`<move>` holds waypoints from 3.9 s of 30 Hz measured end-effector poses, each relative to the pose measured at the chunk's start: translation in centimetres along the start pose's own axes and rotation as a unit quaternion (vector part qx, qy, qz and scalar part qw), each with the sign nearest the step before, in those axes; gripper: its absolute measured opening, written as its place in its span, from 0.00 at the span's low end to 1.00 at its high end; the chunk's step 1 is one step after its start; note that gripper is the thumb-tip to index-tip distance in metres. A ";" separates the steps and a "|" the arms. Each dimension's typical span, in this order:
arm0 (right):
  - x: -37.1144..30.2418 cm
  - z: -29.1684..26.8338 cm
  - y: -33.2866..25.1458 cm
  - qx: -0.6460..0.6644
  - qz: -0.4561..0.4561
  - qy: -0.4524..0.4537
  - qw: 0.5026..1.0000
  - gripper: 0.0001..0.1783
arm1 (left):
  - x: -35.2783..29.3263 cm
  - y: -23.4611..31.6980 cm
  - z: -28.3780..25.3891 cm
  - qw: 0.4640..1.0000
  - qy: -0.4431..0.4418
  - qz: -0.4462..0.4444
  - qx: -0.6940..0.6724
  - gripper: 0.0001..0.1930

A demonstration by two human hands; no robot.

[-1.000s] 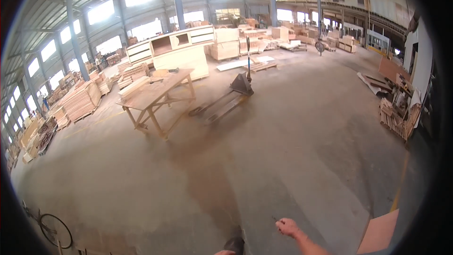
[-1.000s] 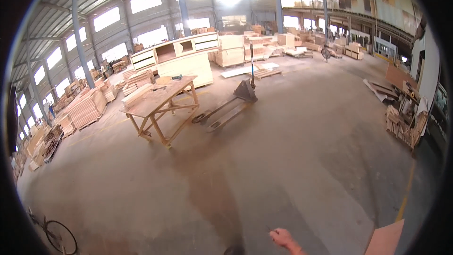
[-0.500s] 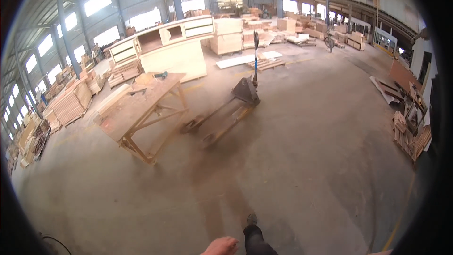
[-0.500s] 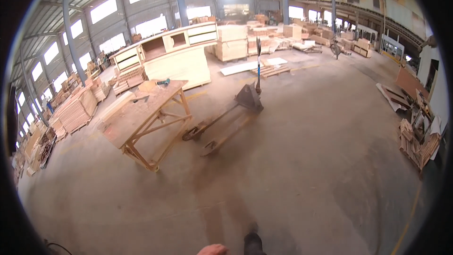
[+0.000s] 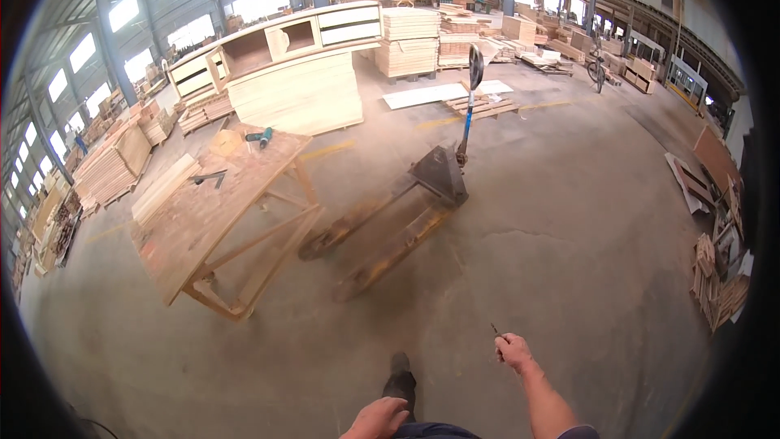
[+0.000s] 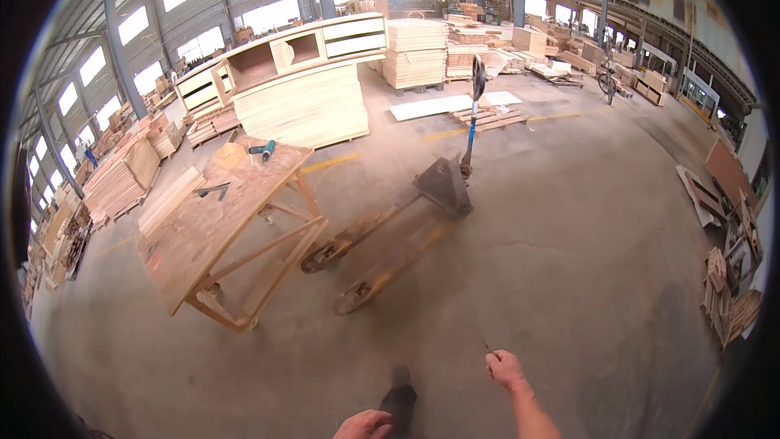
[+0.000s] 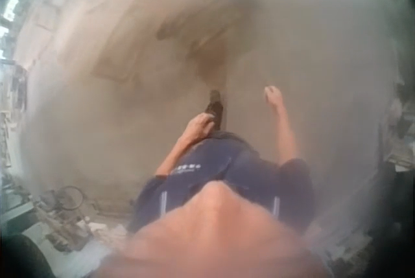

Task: The person assembles a wooden cabinet by fitting a door onto hinges, securing screws into the frame using a power drill, and handling various wooden panels to check the fit.

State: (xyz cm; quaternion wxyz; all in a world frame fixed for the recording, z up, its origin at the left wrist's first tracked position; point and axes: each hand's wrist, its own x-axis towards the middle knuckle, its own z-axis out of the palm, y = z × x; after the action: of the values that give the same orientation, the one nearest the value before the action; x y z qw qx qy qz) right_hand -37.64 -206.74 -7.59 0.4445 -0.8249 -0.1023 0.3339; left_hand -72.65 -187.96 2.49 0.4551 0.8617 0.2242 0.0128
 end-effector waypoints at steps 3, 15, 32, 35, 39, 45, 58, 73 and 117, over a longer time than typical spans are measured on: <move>8.0 0.6 -1.1 -0.103 0.024 -0.026 0.994 0.22 | 10.9 0.0 -4.4 0.999 -0.038 -0.018 0.000 0.15; 30.5 -0.5 1.5 -0.224 0.232 -0.235 0.917 0.18 | 53.6 -1.9 -19.7 0.989 -0.066 0.072 0.114 0.15; 89.6 -7.3 -51.4 0.145 -0.079 -0.037 0.986 0.14 | 93.9 -3.3 -41.9 0.987 0.159 0.005 0.004 0.19; 95.7 -2.7 -49.1 0.051 -0.044 -0.104 0.992 0.13 | 99.6 -7.5 -49.0 0.977 0.209 -0.031 -0.024 0.18; 105.0 6.1 -50.4 -0.025 0.002 -0.191 0.981 0.13 | 107.8 -16.6 -60.9 0.926 0.375 -0.022 -0.027 0.15; 124.6 21.6 -62.8 0.019 0.068 -0.303 0.950 0.14 | 122.6 -32.0 -82.6 0.804 0.590 -0.059 0.034 0.32; 138.5 45.2 -91.4 -0.214 -0.044 -0.286 0.933 0.18 | 132.3 -50.3 -116.6 0.644 0.738 -0.193 0.062 0.45; 155.3 80.8 -122.5 -0.388 -0.331 -0.348 0.787 0.17 | 125.5 -67.7 -152.8 0.461 0.854 -0.239 0.025 0.54; 157.4 93.2 -133.8 -0.207 -0.204 -0.249 0.924 0.23 | 173.6 -61.4 -160.1 0.749 0.586 0.068 0.301 0.74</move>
State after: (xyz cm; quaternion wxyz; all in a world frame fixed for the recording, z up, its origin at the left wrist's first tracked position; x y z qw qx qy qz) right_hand 38.67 6.68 -8.34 0.2824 -0.7499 -0.4428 0.4021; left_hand 24.25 35.60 16.07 -0.0510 0.7901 0.3797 0.4784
